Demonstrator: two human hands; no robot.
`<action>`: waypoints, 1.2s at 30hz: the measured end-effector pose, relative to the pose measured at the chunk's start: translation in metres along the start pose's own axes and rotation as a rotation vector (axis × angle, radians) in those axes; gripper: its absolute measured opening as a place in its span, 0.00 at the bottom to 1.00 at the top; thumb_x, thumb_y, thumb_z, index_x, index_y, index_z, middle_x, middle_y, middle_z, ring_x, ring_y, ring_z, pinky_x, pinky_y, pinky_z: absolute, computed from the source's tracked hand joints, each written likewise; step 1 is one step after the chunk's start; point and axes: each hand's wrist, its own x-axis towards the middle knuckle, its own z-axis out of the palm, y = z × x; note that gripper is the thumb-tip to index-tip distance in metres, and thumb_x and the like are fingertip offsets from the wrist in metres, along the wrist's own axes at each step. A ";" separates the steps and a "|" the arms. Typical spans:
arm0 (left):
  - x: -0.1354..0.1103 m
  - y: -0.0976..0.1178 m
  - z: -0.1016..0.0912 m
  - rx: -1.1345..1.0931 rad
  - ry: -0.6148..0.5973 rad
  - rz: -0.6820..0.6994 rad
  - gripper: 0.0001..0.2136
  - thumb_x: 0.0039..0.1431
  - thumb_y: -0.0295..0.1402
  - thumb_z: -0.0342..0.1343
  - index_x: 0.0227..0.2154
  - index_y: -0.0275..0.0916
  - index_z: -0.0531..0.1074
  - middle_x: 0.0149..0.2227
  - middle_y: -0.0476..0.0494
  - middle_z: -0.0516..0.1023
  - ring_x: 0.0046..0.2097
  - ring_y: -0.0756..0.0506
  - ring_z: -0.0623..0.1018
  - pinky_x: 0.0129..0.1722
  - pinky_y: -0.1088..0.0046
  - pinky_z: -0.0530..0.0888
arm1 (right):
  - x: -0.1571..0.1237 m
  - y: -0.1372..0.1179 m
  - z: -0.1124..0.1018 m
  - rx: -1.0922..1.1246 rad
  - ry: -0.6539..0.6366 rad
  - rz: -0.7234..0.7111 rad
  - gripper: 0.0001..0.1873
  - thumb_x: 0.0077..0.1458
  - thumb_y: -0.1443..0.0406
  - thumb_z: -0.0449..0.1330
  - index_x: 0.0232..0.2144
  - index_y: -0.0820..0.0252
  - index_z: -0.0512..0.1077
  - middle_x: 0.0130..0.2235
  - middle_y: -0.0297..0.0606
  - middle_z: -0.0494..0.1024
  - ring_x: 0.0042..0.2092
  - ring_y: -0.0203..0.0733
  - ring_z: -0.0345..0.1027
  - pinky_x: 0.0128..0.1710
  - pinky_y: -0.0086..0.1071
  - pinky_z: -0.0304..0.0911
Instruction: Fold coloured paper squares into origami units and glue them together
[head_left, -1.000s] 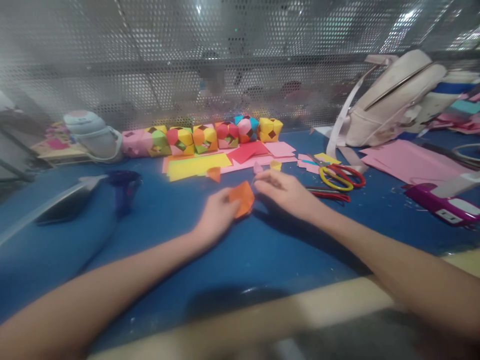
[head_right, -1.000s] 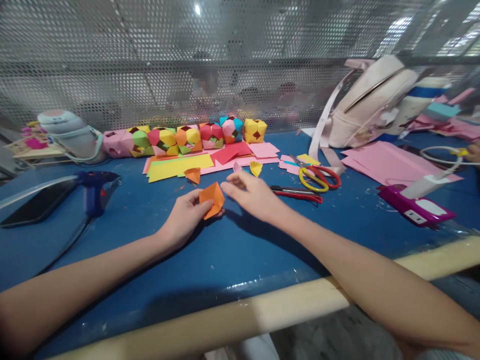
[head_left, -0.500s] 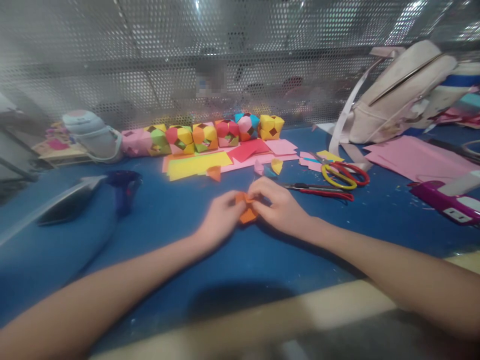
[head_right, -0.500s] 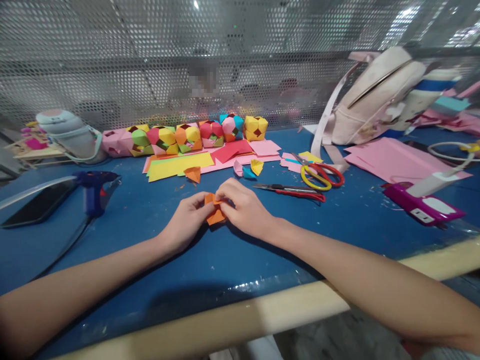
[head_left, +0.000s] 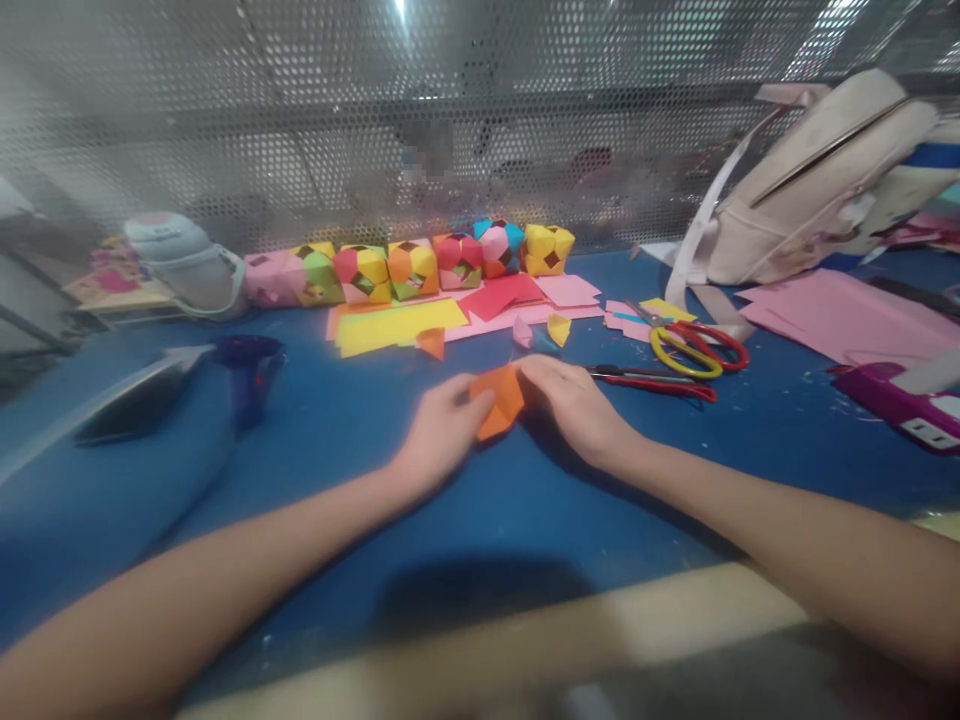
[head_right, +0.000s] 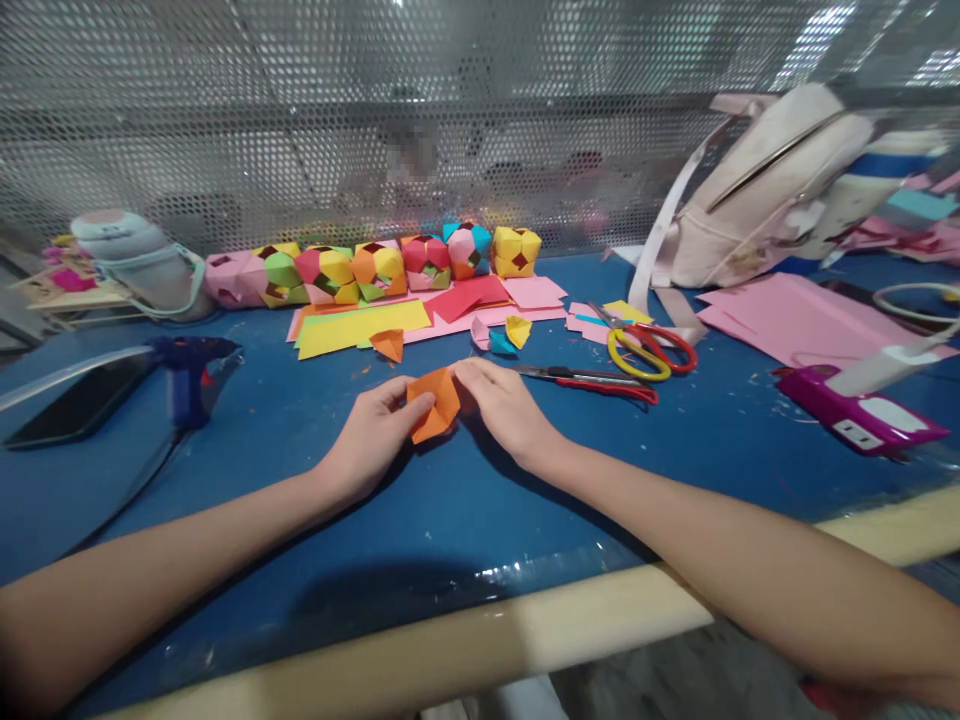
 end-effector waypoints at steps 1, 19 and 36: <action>0.000 0.000 0.000 0.006 0.002 -0.002 0.10 0.52 0.38 0.52 0.30 0.36 0.71 0.28 0.49 0.73 0.30 0.49 0.70 0.30 0.74 0.67 | 0.001 0.002 0.001 0.062 -0.006 0.026 0.15 0.56 0.56 0.51 0.25 0.60 0.67 0.28 0.33 0.70 0.30 0.35 0.62 0.32 0.29 0.59; 0.001 0.005 -0.001 -0.013 -0.017 0.030 0.10 0.53 0.37 0.51 0.26 0.36 0.71 0.27 0.50 0.72 0.30 0.51 0.68 0.30 0.76 0.65 | -0.004 0.002 -0.001 -0.262 -0.082 -0.214 0.10 0.56 0.62 0.52 0.24 0.60 0.64 0.28 0.32 0.66 0.32 0.34 0.62 0.33 0.28 0.59; -0.003 0.015 -0.002 0.051 0.013 0.034 0.08 0.53 0.33 0.50 0.29 0.36 0.72 0.30 0.48 0.75 0.34 0.49 0.71 0.38 0.72 0.68 | 0.003 0.002 -0.003 -0.161 -0.119 -0.012 0.07 0.47 0.62 0.59 0.26 0.61 0.66 0.26 0.31 0.71 0.28 0.33 0.64 0.29 0.30 0.61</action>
